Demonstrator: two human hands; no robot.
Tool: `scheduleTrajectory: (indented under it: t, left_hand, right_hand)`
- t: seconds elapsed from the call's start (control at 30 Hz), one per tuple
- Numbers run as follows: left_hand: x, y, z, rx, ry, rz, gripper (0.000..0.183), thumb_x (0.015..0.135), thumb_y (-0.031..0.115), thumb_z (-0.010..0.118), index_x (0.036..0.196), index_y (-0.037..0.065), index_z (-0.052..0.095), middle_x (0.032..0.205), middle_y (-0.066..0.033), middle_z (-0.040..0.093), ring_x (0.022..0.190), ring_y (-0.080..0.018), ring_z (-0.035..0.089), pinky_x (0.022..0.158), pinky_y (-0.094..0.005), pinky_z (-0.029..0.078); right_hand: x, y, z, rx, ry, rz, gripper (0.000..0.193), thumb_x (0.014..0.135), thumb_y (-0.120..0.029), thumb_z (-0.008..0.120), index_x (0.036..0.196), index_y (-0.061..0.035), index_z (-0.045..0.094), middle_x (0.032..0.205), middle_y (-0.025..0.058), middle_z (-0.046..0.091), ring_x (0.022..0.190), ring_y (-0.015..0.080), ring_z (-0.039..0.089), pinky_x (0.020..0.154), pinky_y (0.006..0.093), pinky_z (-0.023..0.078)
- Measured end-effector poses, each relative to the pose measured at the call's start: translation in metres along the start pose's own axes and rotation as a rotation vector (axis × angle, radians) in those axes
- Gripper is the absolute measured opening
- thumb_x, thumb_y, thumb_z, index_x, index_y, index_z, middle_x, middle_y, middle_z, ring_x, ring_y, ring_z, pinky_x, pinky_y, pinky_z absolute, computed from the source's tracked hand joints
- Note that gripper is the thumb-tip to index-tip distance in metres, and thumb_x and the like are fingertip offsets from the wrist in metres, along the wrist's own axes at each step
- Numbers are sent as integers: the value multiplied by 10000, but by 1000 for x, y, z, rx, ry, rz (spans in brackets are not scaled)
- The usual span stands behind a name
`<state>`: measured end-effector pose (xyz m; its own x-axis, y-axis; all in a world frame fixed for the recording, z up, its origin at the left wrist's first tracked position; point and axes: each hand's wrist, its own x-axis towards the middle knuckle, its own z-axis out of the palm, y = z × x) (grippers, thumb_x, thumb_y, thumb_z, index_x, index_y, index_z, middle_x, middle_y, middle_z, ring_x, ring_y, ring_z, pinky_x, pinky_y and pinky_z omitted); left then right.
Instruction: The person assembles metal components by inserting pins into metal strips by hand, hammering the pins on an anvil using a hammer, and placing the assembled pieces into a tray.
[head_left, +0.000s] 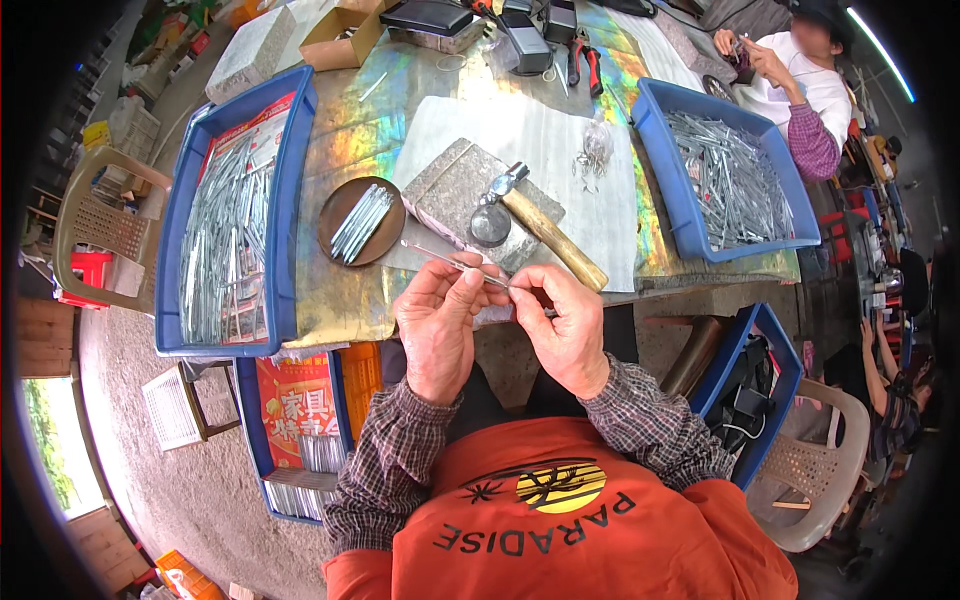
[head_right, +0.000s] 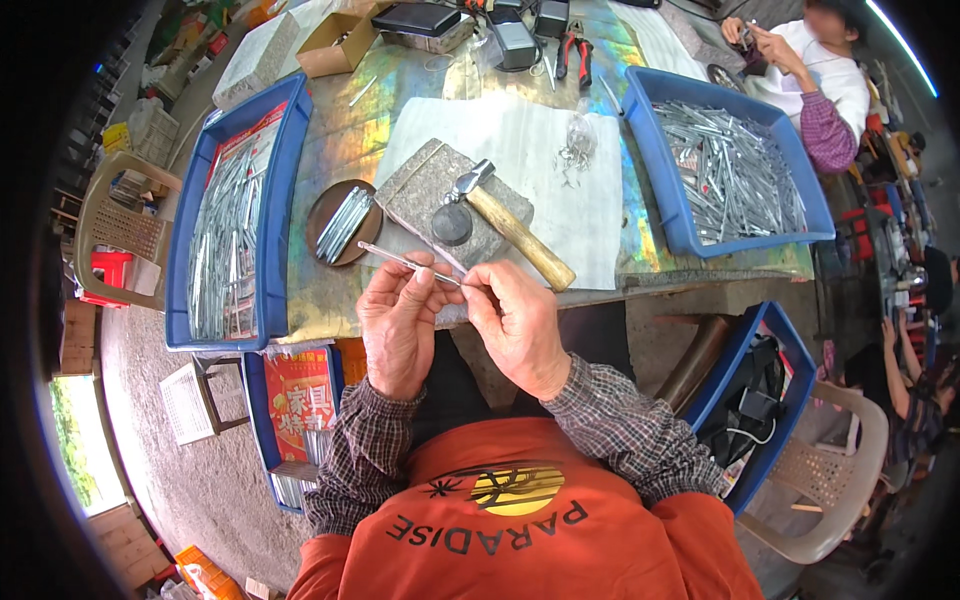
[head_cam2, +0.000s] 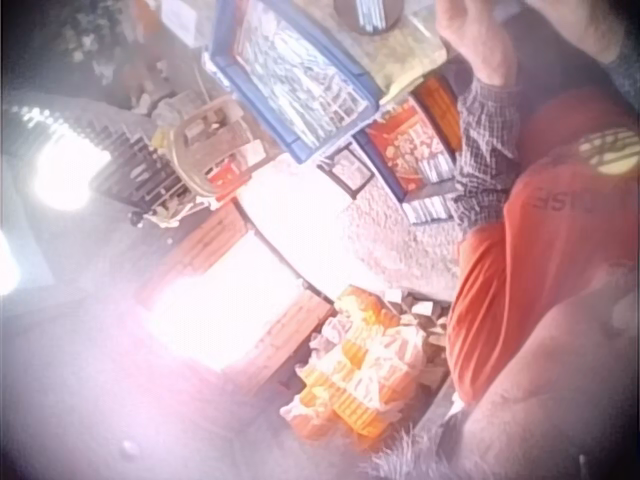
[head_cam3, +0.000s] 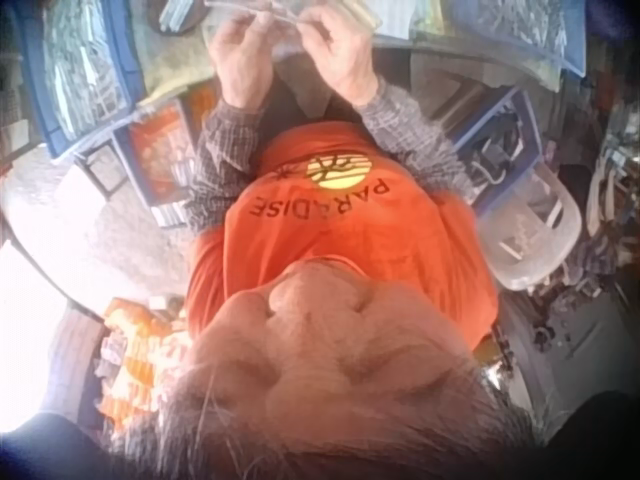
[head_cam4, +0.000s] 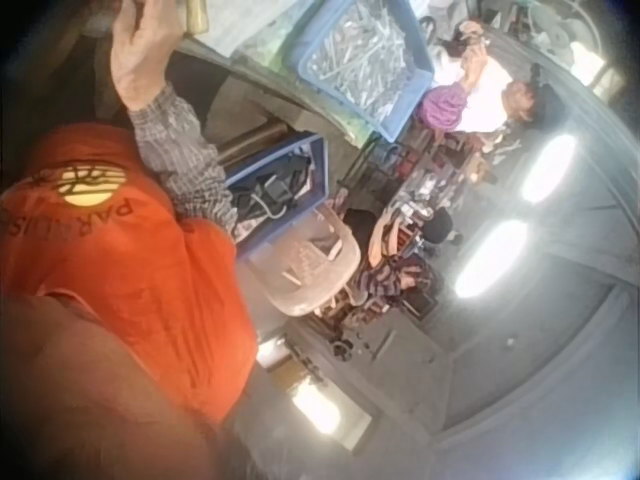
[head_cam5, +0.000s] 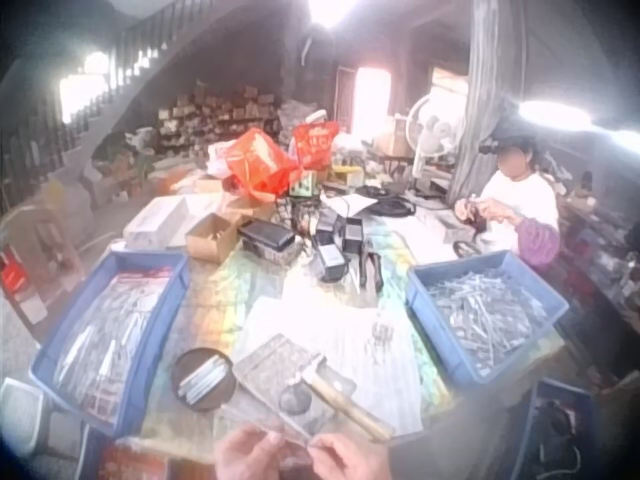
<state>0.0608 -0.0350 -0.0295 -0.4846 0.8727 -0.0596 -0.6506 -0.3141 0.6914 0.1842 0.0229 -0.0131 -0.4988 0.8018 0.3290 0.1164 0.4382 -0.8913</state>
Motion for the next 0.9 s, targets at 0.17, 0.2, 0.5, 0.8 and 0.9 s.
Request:
scheduleTrajectory:
  t: [0.17,0.2,0.5,0.8,0.9]
  left_hand:
    - [0,-4,-1,72,-11,70,123,887,4,592,1001,-40,579,930,-144,657,754,-177,648,700,-300,549]
    - [0,-5,-1,71,-14,71,123,887,4,592,1001,-40,579,930,-144,657,754,-177,648,700,-300,549]
    - [7,-3,-2,77,-24,49,126,911,27,563,1025,-26,568,937,-153,647,778,-208,655,703,-321,565]
    - [29,17,2,125,-58,68,118,930,44,538,1029,-19,540,919,-140,637,775,-185,645,690,-298,562]
    - [42,21,4,333,-62,182,96,920,14,538,1004,-30,549,910,-127,632,748,-142,621,663,-245,530]
  right_hand:
    - [0,3,4,-64,13,-80,84,822,35,594,891,3,560,757,126,561,637,272,585,557,327,451]
    - [2,2,5,-83,37,-97,58,834,43,587,876,10,567,741,98,561,604,196,577,533,285,447]
    - [5,3,5,-34,76,-48,35,845,35,605,875,21,592,739,52,585,593,98,574,520,227,452]
    - [13,-2,-4,-4,48,-71,67,828,37,623,877,16,584,726,72,557,578,129,565,503,253,432]
    - [14,-2,-10,-29,47,-77,65,827,39,623,876,20,583,732,69,562,585,122,567,503,243,431]
